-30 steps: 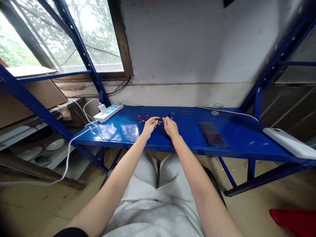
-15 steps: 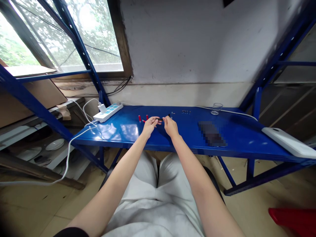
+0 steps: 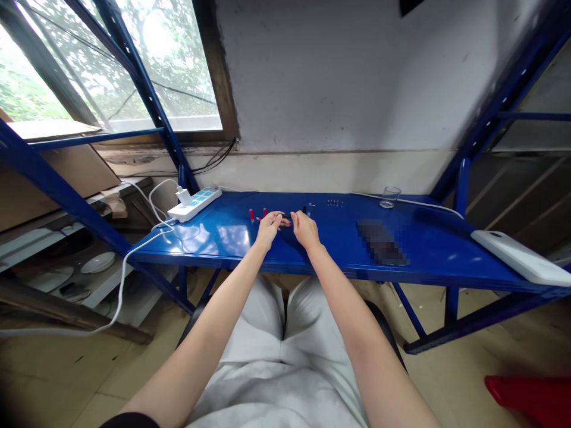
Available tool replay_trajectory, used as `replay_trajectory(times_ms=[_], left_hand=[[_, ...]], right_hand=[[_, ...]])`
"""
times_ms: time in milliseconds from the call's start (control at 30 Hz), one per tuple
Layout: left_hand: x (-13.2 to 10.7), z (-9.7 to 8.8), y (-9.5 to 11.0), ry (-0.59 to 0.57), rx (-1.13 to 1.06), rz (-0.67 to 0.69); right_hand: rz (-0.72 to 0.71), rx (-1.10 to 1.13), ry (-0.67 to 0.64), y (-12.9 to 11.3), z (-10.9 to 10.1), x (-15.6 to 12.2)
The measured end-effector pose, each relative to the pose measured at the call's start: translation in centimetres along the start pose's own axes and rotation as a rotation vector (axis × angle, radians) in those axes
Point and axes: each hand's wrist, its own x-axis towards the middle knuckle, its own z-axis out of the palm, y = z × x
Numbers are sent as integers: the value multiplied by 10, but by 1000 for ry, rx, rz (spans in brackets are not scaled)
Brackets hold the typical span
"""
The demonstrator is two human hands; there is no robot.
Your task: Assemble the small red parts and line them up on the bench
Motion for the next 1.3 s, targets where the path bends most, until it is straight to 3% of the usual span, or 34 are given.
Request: replay_trajectory(times_ms=[533, 1000, 1300], left_hand=[[0, -4, -6, 35, 142, 70], [-2, -3, 0, 108, 45, -38], [0, -4, -2, -1, -27, -18]], right_hand=[[-3, 50, -48, -2, 0, -1], [-3, 90, -75, -4, -2, -1], [93, 283, -36, 6, 2, -1]])
